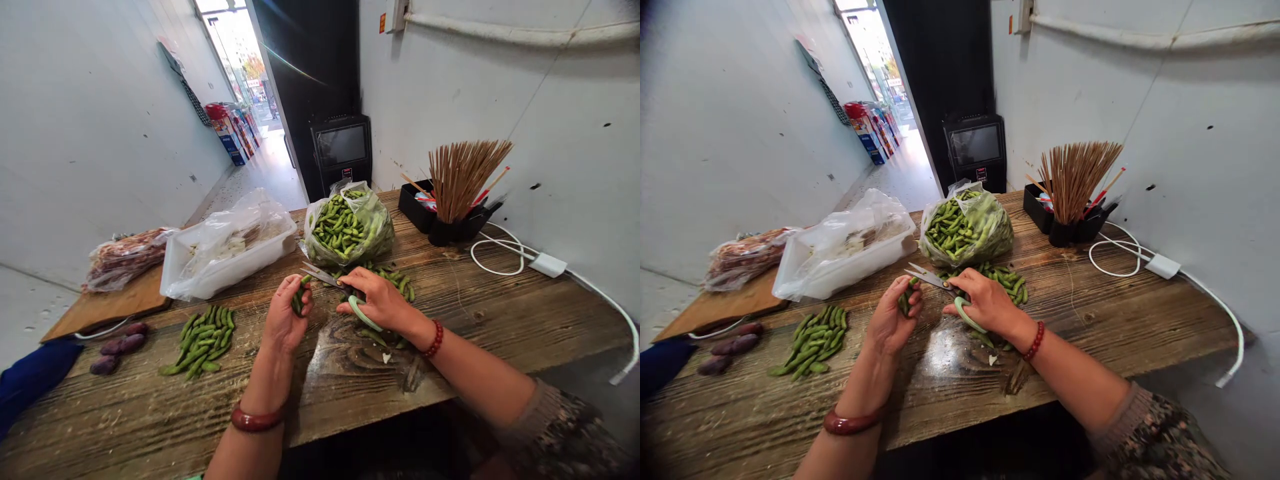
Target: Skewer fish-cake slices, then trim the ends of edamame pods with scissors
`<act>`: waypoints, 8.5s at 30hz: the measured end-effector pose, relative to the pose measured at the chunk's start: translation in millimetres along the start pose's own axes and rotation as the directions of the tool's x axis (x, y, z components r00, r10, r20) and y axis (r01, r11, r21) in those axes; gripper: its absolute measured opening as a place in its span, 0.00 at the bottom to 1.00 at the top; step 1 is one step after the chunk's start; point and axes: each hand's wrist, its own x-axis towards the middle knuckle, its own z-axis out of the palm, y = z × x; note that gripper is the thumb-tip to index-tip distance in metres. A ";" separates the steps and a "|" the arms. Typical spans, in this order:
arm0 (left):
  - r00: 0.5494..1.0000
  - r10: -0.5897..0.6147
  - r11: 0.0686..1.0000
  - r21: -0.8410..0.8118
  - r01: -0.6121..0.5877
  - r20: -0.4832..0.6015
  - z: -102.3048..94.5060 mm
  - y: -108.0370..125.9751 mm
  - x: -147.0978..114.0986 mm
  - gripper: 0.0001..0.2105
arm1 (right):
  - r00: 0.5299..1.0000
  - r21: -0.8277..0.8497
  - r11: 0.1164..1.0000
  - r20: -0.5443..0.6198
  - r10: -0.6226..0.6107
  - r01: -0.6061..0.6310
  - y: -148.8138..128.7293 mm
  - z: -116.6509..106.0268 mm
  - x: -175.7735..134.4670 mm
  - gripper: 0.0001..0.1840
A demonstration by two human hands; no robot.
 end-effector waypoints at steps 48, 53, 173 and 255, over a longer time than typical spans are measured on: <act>0.990 0.138 0.968 0.218 -0.126 -0.040 8.9 0.5 -6.0 0.14 | 0.999 0.036 0.998 0.008 0.049 -0.050 6.6 -1.9 1.5 0.26; 0.981 0.185 0.951 0.261 -0.164 -0.061 5.6 0.6 -5.4 0.12 | 0.996 -0.029 0.999 0.080 0.040 -0.038 3.1 -3.5 0.1 0.27; 0.882 0.205 0.014 0.900 -0.435 0.424 -10.2 11.6 -6.9 0.04 | 0.984 0.015 0.999 -0.173 0.051 -0.049 5.1 -13.8 7.5 0.22; 0.979 0.024 0.745 0.650 -0.152 0.201 -3.3 2.9 -11.6 0.11 | 0.987 -0.095 0.995 0.161 0.024 -0.009 -9.1 -7.9 -0.1 0.27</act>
